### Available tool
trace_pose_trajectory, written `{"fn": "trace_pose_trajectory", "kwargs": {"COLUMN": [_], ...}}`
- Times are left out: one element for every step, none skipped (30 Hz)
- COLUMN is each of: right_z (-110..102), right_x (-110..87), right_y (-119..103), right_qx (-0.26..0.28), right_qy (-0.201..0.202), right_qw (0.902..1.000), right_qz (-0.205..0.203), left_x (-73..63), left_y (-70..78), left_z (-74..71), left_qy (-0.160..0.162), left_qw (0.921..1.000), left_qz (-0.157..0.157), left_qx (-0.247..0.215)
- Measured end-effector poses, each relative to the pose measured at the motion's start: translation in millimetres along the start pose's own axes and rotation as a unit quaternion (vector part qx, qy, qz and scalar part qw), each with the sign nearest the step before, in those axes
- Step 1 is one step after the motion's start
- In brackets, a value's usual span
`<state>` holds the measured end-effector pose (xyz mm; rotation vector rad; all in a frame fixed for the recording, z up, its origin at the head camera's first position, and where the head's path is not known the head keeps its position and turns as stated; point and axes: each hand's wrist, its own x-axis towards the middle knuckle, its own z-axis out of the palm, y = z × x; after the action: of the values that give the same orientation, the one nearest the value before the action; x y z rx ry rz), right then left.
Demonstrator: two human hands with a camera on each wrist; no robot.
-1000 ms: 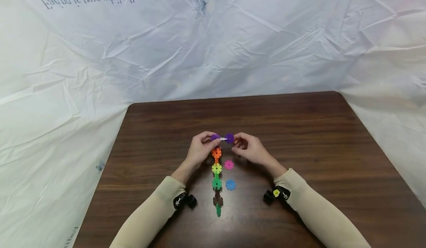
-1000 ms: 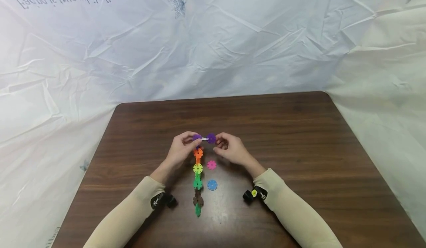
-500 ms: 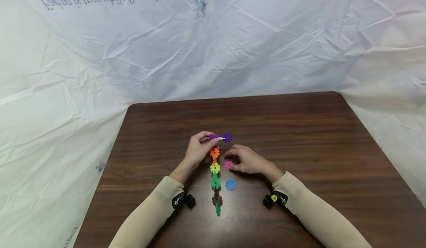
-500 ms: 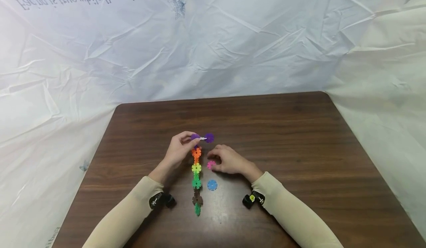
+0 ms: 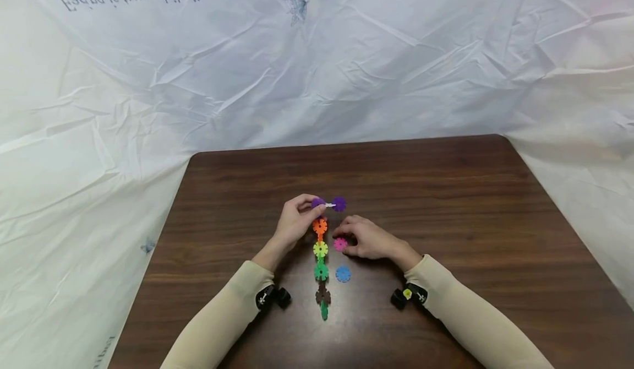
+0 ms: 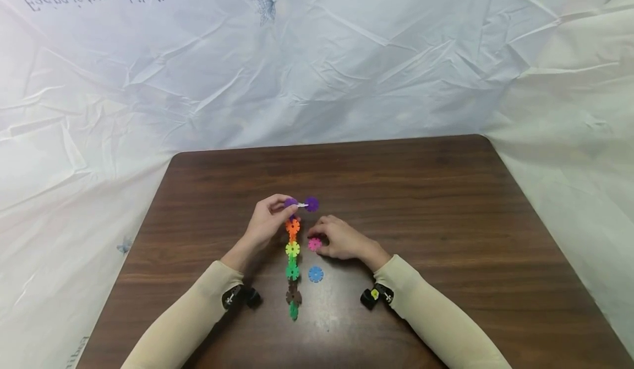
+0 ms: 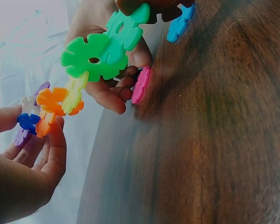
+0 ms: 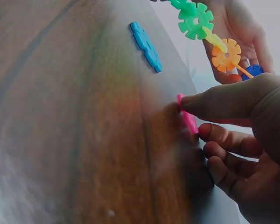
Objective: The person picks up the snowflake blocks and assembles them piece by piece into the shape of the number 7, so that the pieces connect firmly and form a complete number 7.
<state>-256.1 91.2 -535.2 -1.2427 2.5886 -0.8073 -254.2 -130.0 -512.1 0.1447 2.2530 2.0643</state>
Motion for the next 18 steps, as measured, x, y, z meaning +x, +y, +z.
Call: {"fn": "trace_pose_trajectory", "kwargs": {"right_z": [-0.1, 0.0, 0.3, 0.5, 0.8, 1.1, 1.0, 1.3, 1.6, 1.9, 2.3, 2.7, 3.0, 3.4, 3.6, 3.6, 3.5, 3.3], "right_x": [-0.1, -0.1, 0.2, 0.5, 0.6, 0.8, 0.9, 0.9, 0.9, 0.8, 0.7, 0.5, 0.3, 0.1, 0.0, -0.2, -0.5, -0.6], "right_y": [0.1, 0.4, 0.5, 0.5, 0.6, 0.8, 0.4, 0.4, 0.3, 0.2, 0.1, 0.2, 0.1, 0.3, 0.5, 0.5, 0.7, 0.9], "right_qx": [-0.002, -0.005, -0.007, -0.007, -0.009, -0.012, -0.012, -0.013, -0.013, -0.012, -0.013, -0.012, -0.009, -0.008, -0.006, -0.002, 0.001, 0.004], "right_qy": [-0.001, -0.001, -0.002, -0.002, -0.001, -0.003, -0.004, -0.005, -0.005, -0.005, -0.005, -0.004, -0.001, 0.003, 0.009, 0.015, 0.021, 0.028], "right_qw": [1.0, 1.0, 0.9999, 0.9999, 0.9999, 0.9998, 0.9998, 0.9998, 0.9998, 0.9998, 0.9998, 0.9998, 0.9999, 0.9999, 0.9998, 0.9997, 0.9995, 0.9992], "right_qz": [-0.002, -0.005, -0.007, -0.009, -0.011, -0.014, -0.014, -0.014, -0.014, -0.014, -0.013, -0.012, -0.012, -0.014, -0.018, -0.021, -0.025, -0.029], "left_x": [0.1, 0.0, -0.1, -0.4, -0.5, -0.8, -1.0, -1.4, -1.7, -1.9, -2.2, -2.5, -2.8, -2.8, -2.8, -2.7, -2.6, -2.5], "left_y": [0.2, 0.4, 0.4, 0.4, 0.4, 0.3, 0.3, 0.3, 0.1, 0.1, 0.0, 0.1, 0.3, 0.3, 0.5, 0.7, 0.8, 0.9], "left_z": [0.2, 0.4, 0.3, 0.2, 0.0, 0.0, -0.1, -0.2, -0.3, -0.4, -0.5, -0.6, -0.8, -1.0, -1.1, -1.3, -1.5, -1.7], "left_qy": [-0.001, -0.001, -0.002, -0.002, -0.002, -0.002, -0.003, -0.003, -0.004, -0.004, -0.005, -0.006, -0.007, -0.007, -0.007, -0.008, -0.008, -0.009], "left_qw": [1.0, 1.0, 1.0, 1.0, 1.0, 1.0, 1.0, 1.0, 1.0, 1.0, 0.9999, 0.9999, 0.9999, 0.9999, 0.9999, 0.9998, 0.9998, 0.9997], "left_qz": [0.0, -0.001, -0.002, -0.002, -0.003, -0.002, -0.004, -0.005, -0.006, -0.007, -0.008, -0.009, -0.011, -0.011, -0.012, -0.012, -0.012, -0.011], "left_qx": [0.001, 0.002, 0.002, 0.003, 0.003, 0.003, 0.002, 0.0, -0.002, -0.003, -0.005, -0.006, -0.008, -0.009, -0.01, -0.012, -0.015, -0.017]}}
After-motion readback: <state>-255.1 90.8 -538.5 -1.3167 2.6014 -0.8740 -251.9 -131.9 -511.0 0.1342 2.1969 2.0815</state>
